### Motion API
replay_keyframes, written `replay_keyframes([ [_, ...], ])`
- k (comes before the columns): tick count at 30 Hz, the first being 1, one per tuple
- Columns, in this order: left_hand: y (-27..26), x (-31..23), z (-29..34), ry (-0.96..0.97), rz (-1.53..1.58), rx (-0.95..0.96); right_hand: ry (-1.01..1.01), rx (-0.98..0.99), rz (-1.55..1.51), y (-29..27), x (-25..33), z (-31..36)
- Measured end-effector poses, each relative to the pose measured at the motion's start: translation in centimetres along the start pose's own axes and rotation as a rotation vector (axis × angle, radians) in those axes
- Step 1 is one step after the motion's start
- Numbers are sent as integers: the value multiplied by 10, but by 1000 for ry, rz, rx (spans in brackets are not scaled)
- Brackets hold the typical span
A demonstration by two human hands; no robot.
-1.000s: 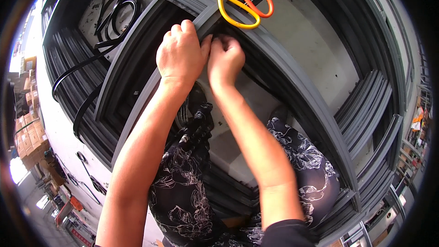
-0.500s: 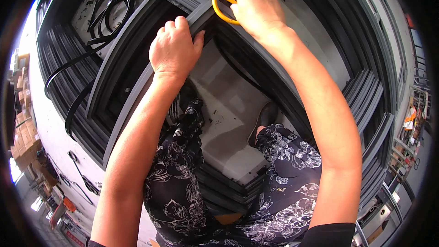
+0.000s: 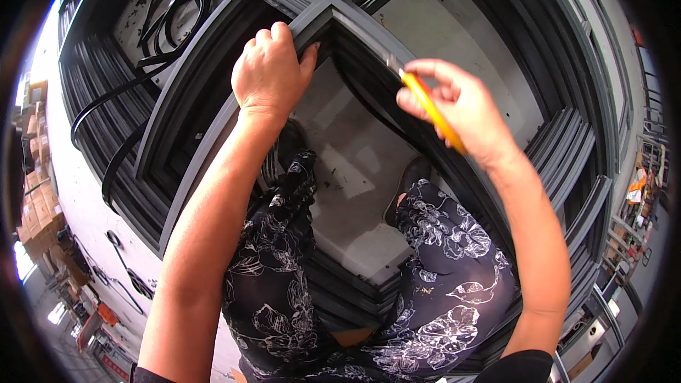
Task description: Installing rubber sealing strips into metal window or door frame channels.
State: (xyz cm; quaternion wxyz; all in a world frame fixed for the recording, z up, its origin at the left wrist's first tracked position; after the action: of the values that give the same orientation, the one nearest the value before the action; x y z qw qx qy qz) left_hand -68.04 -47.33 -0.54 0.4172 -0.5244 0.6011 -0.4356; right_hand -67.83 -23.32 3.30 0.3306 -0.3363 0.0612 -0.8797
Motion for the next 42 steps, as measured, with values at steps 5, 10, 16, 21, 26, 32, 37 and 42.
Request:
replay_keyframes([
  [5, -1, -2, 0, 4, -15, -16, 63, 97, -54, 22, -26, -5],
  [10, -2, -4, -1, 5, -27, -16, 171, 46, -58, 24, -27, -16],
  [16, -6, -8, -2, 6, -26, -36, 132, 13, -53, 39, -21, -23],
  [21, -8, -12, -3, 10, -33, -46, 92, -15, -73, 39, -20, -24],
  [26, -6, -10, -4, -18, 1, -7, 129, -22, -124, 36, -19, -19],
  [32, -4, -9, -2, -27, 19, 10, 159, 37, -115, 43, -19, -17],
  [37, -34, -10, 2, 104, 44, -177, 252, 145, -294, 35, -23, 41],
  [42, -68, -6, 77, 87, 334, -195, 294, 185, -399, 26, -34, 91],
])
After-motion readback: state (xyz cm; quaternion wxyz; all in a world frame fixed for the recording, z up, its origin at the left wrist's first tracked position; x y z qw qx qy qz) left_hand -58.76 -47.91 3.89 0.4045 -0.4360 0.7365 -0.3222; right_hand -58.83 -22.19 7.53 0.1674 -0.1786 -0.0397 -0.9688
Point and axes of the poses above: each hand's wrist, its own z-axis away from the middle knuckle, its own y-axis out of the palm, x = y × z, the point moved 8 cm from there along -z, towards the middle knuckle, and after that the axes turned 15 degrees about y, right-handed, at the moved point
